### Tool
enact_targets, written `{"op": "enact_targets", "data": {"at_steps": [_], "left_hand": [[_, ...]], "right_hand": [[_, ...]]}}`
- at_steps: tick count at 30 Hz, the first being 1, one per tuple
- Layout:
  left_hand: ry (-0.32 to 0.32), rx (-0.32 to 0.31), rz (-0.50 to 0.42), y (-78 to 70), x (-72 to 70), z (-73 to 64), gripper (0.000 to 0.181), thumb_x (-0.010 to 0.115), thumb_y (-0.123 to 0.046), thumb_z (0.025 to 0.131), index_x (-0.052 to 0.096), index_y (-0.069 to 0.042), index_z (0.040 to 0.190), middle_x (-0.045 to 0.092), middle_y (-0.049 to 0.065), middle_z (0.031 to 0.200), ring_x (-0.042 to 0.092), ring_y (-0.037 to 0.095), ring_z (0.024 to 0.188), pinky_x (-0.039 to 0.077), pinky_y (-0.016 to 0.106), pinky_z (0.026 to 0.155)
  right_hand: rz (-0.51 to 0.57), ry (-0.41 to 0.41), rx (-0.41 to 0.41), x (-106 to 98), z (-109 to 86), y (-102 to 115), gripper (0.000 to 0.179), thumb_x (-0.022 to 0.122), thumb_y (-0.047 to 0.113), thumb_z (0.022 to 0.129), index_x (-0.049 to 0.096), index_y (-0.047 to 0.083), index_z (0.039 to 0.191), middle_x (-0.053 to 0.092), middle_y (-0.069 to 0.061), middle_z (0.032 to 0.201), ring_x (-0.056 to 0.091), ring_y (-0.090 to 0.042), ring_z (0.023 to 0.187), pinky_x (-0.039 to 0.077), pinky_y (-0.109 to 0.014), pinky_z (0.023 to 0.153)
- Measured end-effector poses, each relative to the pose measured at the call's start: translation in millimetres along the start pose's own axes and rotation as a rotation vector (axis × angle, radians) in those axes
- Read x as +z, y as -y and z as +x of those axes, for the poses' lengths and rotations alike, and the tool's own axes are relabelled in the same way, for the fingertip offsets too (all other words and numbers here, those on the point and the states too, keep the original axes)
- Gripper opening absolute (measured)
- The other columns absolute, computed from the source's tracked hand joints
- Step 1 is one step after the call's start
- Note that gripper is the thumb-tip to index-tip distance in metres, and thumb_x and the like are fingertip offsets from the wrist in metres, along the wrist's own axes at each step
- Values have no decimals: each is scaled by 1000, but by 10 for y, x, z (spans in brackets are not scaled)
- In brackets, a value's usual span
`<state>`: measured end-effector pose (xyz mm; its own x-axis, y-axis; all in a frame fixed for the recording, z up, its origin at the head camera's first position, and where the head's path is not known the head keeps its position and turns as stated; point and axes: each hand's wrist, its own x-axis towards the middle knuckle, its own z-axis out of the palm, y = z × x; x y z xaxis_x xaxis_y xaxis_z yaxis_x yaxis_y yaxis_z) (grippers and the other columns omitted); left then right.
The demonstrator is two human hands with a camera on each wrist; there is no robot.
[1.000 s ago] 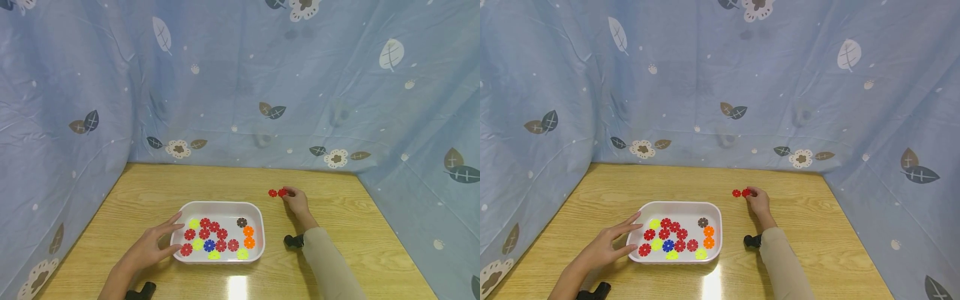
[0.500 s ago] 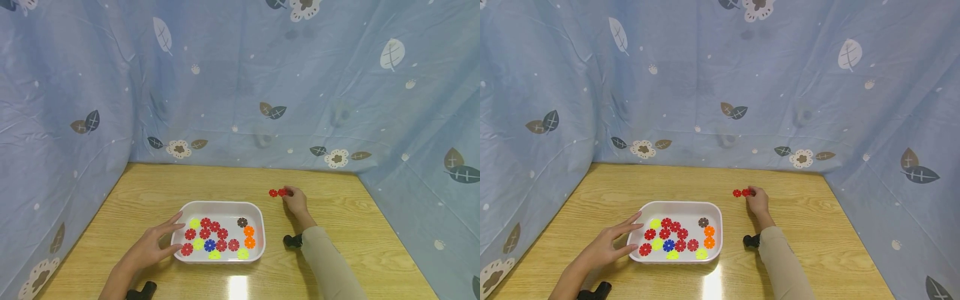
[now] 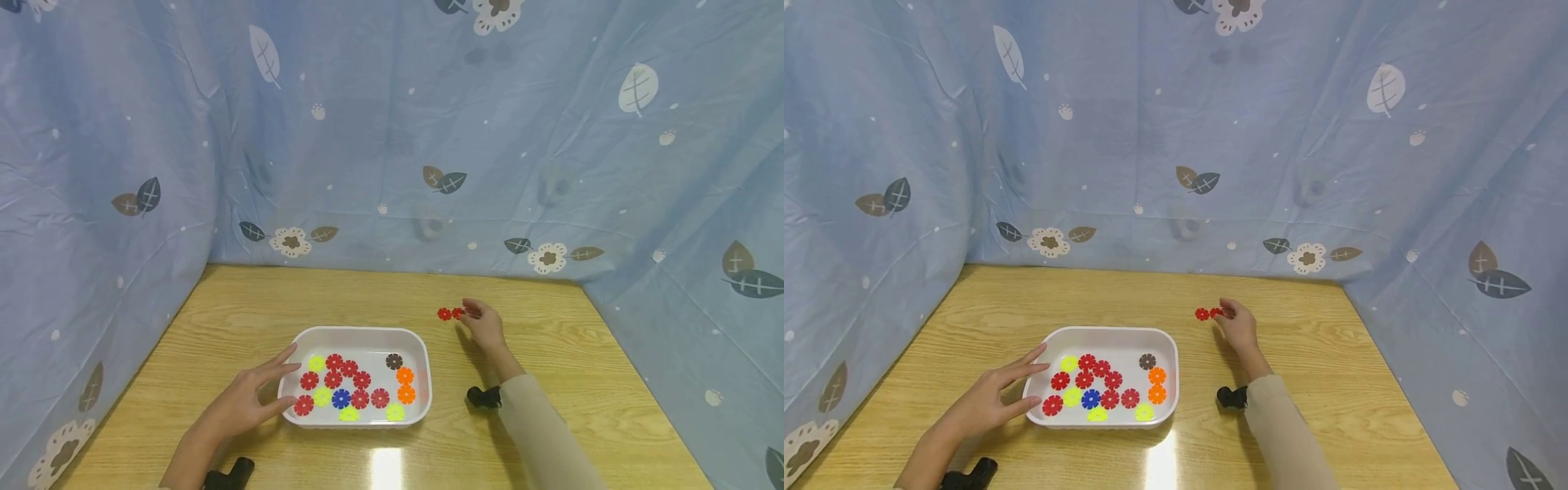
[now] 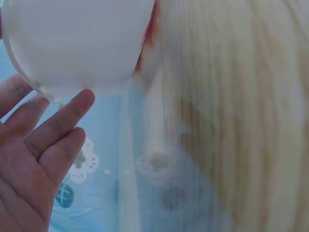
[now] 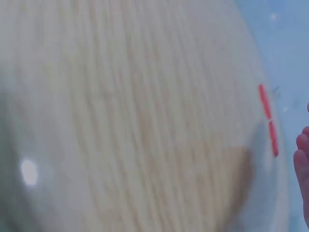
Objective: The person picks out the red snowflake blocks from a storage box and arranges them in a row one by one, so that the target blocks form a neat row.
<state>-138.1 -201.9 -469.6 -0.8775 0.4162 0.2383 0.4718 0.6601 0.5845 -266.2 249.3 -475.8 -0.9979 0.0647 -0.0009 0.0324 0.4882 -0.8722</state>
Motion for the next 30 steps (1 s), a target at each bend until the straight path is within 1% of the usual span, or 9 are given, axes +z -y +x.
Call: {"op": "enact_targets", "data": {"at_steps": [4, 9, 11, 16, 23, 27, 30], "left_hand": [[2, -7, 0, 2, -9, 0, 50, 72, -36, 83, 62, -15, 127, 39, 2, 150, 45, 28, 131, 43, 53, 100], [10, -30, -17, -18, -17, 0, 50, 72, -37, 82, 62, -16, 126, 40, 2, 150, 45, 28, 131, 43, 54, 100], [11, -30, -22, -21, -16, -1, 50, 72, -36, 82, 62, -15, 126, 40, 2, 150, 45, 28, 131, 43, 54, 100], [5, -20, -20, -20, -9, -4, 50, 73, -35, 82, 62, -15, 126, 40, 2, 150, 45, 28, 131, 43, 54, 100], [0, -7, -14, -18, -8, -6, 49, 73, -35, 82, 62, -15, 126, 40, 2, 149, 45, 27, 130, 43, 53, 100], [4, -22, -19, -18, -4, -8, 50, 73, -36, 82, 62, -16, 127, 40, 1, 150, 45, 28, 131, 43, 54, 99], [7, -38, -28, -19, 2, -3, 51, 73, -36, 82, 62, -16, 127, 40, 1, 150, 45, 29, 131, 43, 55, 99]], "right_hand": [[26, 66, -66, 24, -77, 105, 45, 59, 7, 92, 47, -4, 135, 51, -23, 135, 49, -36, 125, 44, -46, 103], [93, 145, -154, 94, -216, 212, 46, 59, 5, 92, 45, -8, 134, 51, -26, 135, 48, -39, 126, 40, -49, 106], [118, 170, -184, 125, -274, 253, 46, 60, 4, 91, 46, -8, 134, 51, -26, 134, 48, -39, 126, 39, -51, 106], [138, 227, -265, 192, -404, 374, 45, 62, 3, 90, 48, -8, 131, 52, -27, 133, 50, -39, 124, 40, -52, 105], [160, 298, -337, 291, -565, 567, 49, 65, 5, 87, 49, -6, 132, 52, -26, 133, 51, -37, 124, 42, -49, 104], [175, 349, -360, 359, -646, 648, 49, 64, 1, 87, 47, -6, 133, 52, -25, 134, 50, -37, 125, 42, -48, 104], [188, 393, -364, 417, -690, 692, 49, 63, 0, 87, 47, -4, 134, 51, -26, 135, 50, -36, 126, 42, -45, 105]]}}
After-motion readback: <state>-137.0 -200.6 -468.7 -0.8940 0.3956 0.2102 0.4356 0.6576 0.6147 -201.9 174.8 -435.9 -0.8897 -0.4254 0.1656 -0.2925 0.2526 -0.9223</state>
